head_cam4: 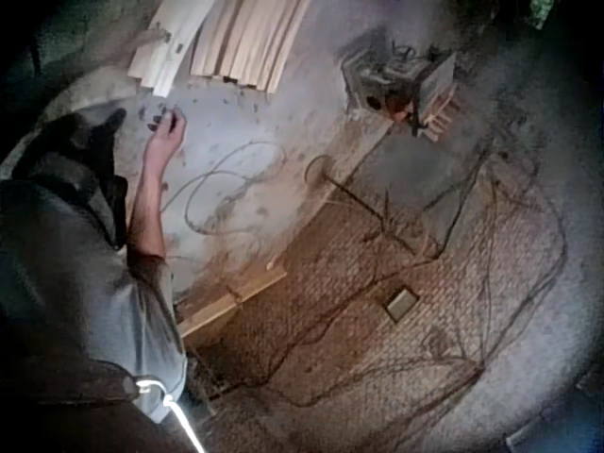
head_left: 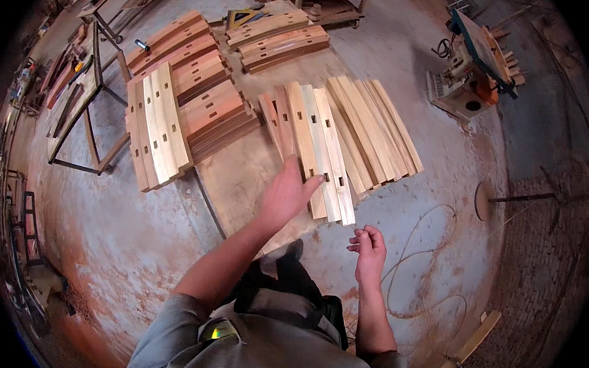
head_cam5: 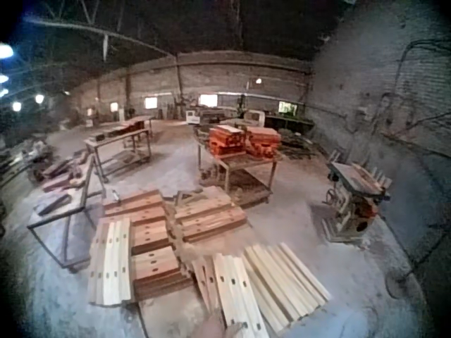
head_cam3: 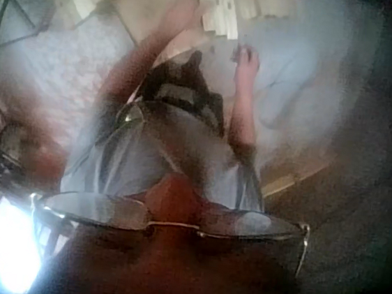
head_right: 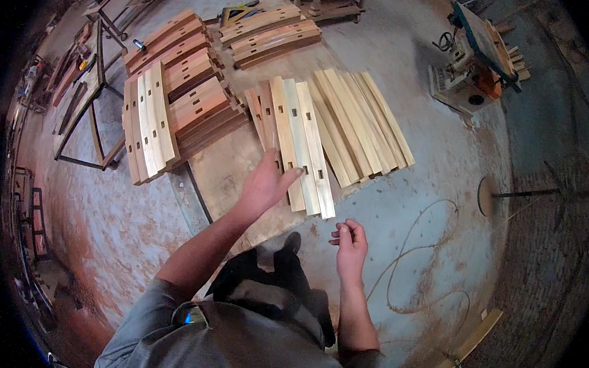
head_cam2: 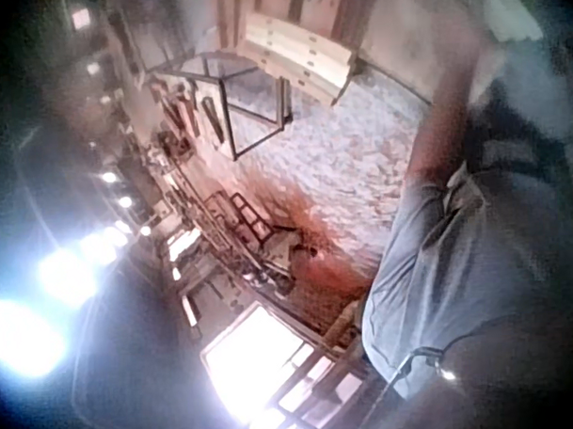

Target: The person repeatedly picks up thin wooden planks with rectangular cutouts from a pile and places them into a growing stack on a workbench. The person handles the planks one at a time, aligning them before adding them to the stack.

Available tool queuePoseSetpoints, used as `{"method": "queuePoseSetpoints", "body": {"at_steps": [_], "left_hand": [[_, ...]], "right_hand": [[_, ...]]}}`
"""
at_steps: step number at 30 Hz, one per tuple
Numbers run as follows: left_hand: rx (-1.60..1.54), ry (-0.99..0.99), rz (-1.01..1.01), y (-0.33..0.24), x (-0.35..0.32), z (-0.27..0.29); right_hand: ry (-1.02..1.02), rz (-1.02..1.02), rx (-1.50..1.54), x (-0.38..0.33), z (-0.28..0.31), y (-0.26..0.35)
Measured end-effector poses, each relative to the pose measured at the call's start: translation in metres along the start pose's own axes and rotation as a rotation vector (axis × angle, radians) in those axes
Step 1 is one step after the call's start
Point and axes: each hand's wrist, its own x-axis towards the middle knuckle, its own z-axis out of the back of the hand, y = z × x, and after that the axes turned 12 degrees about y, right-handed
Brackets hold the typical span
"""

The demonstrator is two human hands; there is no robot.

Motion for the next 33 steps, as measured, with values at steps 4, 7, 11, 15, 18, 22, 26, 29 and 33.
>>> {"method": "queuePoseSetpoints", "body": {"at_steps": [4, 7, 11, 15, 18, 22, 26, 29, 33], "left_hand": [[0.053, 0.069, 0.084, -0.001, 0.017, 0.003], [0.119, 0.096, 0.152, 0.001, 0.026, 0.0], [-0.093, 0.142, 0.217, 0.021, 0.034, -0.003], [-0.807, 0.315, 0.123, 0.031, 0.013, 0.022], [-0.863, 0.237, 0.147, 0.032, -0.002, 0.046], [-0.424, -0.089, 0.224, 0.054, 0.006, 0.091], [0.096, -0.318, 0.311, 0.044, 0.013, 0.159], [0.264, -0.45, 0.35, 0.065, 0.024, 0.187], [0.384, -0.452, 0.49, 0.089, 0.035, 0.204]], "right_hand": [[0.001, -0.027, 0.05, -0.006, 0.008, -0.009], [0.004, -0.034, 0.06, -0.006, 0.012, -0.009], [-0.018, -0.043, 0.071, -0.002, 0.012, -0.003], [-0.023, -0.026, 0.057, 0.005, 0.023, -0.011], [-0.022, -0.025, 0.039, 0.01, 0.028, -0.016], [-0.019, -0.02, 0.066, 0.017, 0.03, -0.015], [-0.044, -0.037, 0.065, 0.015, 0.02, -0.001], [-0.023, -0.022, 0.063, 0.017, 0.017, 0.001], [-0.018, -0.002, -0.042, 0.02, 0.008, 0.018]]}}
